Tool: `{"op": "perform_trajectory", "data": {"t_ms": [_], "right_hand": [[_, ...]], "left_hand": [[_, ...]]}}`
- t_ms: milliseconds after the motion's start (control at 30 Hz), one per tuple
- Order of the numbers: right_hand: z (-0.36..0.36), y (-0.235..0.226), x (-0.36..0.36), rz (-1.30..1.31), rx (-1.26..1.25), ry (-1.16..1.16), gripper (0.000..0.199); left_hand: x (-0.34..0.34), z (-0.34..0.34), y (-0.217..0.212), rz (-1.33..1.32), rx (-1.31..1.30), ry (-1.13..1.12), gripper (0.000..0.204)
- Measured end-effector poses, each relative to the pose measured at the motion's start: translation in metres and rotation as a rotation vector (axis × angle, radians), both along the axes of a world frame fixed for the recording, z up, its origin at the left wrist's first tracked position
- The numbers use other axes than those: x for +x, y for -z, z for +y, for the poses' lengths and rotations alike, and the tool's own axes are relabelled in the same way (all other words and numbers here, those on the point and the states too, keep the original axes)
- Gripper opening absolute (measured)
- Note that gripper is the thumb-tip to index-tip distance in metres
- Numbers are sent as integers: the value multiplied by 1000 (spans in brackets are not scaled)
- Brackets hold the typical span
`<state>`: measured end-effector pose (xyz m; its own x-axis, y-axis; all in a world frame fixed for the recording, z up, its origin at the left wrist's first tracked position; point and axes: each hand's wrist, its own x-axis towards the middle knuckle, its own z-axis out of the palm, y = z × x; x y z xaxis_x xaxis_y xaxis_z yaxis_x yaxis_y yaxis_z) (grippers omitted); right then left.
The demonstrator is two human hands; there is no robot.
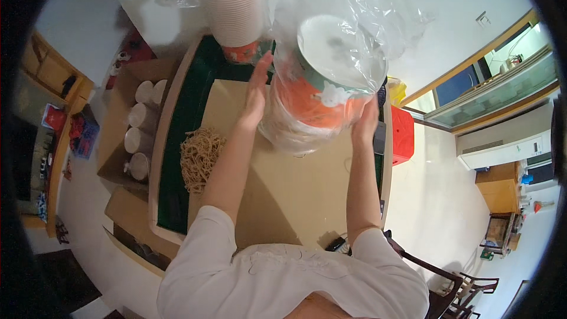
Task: The person is packing stacks of paper cups into plastic bags and then placing them into cardboard boxes for shipping or storage.
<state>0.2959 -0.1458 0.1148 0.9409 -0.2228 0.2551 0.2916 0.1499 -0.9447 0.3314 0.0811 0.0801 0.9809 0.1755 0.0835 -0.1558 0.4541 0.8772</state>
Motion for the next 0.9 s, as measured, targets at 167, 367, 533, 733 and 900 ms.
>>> {"op": "perform_trajectory", "data": {"t_ms": [167,367,533,733,900], "right_hand": [[-30,138,16,408,402,45,51],[16,214,29,459,524,-244,52],[-5,220,15,504,489,-214,52],[-1,226,6,580,457,-177,53],[-2,233,-20,662,431,-198,53]], "left_hand": [[-13,-47,43,530,-248,199,66],[-2,-6,221,643,-283,105,52],[-11,-5,176,379,499,-7,43],[-9,-27,235,446,281,63,45],[-37,-40,241,593,-72,-12,55]]}}
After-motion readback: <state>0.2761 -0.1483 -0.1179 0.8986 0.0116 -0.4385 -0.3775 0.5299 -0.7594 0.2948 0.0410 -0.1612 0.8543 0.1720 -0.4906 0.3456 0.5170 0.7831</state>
